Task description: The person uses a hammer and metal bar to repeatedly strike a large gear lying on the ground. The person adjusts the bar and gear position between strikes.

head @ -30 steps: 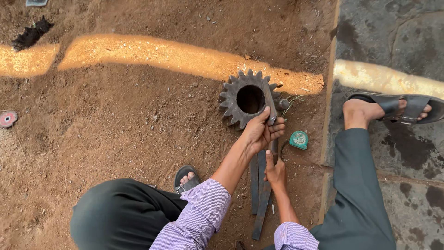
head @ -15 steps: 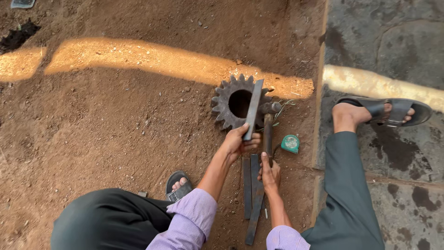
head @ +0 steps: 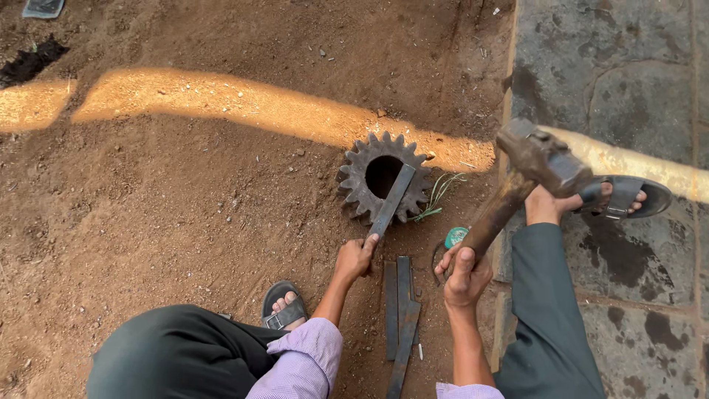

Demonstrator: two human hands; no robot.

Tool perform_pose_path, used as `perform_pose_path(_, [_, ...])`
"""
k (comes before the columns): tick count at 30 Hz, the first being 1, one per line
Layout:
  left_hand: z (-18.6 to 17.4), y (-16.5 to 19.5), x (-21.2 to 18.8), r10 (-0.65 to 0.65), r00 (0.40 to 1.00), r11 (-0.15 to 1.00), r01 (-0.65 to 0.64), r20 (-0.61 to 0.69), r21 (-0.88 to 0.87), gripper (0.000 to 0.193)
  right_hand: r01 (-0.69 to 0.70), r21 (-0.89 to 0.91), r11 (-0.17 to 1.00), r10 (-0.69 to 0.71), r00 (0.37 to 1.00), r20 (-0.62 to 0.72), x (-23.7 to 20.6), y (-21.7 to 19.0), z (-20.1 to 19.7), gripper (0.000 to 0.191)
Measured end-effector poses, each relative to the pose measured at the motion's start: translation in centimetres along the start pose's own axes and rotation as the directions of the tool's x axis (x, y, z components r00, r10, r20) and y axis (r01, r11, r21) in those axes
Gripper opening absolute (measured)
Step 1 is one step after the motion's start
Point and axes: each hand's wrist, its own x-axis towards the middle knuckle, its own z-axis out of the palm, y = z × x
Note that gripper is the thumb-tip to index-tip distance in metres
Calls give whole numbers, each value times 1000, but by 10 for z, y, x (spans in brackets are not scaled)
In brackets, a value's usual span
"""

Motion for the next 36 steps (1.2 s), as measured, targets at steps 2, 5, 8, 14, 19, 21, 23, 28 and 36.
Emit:
perform_pose_path(2, [0, 0, -2, -4, 1000, 1000, 5, -11, 9, 65, 23, -63, 998, -20, 998, 55, -3, 16, 6, 60])
perform_pose_path(5, [2, 1, -3, -7, 1000, 1000, 7, -21, 14, 64, -424, -653, 628, 571, 821, 16, -19, 42, 10, 60])
perform_pose_path(8, [2, 1, -2, -12, 1000, 1000, 13, -19, 29, 65, -508, -481, 714, 571, 821, -21, -38, 59, 7, 66])
perform_pose_path(14, [9, 15, -3, 25, 1000, 1000, -26, -15, -18, 68, -598, -592, 541, 692, 716, -91, -45, 63, -9, 65])
perform_pose_path(19, [13, 64, -10, 142, 952, 818, 42, 273, -574, 52, -572, -597, 562, 670, 738, -77, -42, 63, 0, 68])
perform_pose_path(21, [15, 81, -19, 209, 907, 657, 147, 367, -739, 50, -587, -618, 524, 698, 711, -84, -43, 63, 5, 68])
perform_pose_path(23, [17, 98, -21, 318, 847, 448, 262, 426, -855, 50, -598, -617, 512, 705, 703, -97, -43, 64, 7, 70])
perform_pose_path(28, [33, 115, -26, 488, 791, 205, 307, 369, -929, 46, -637, -507, 581, 713, 699, -61, -44, 66, 8, 66])
perform_pose_path(36, [39, 115, -24, 491, 786, 133, 359, 377, -924, 46, -662, -496, 562, 727, 681, -84, -44, 66, 12, 62])
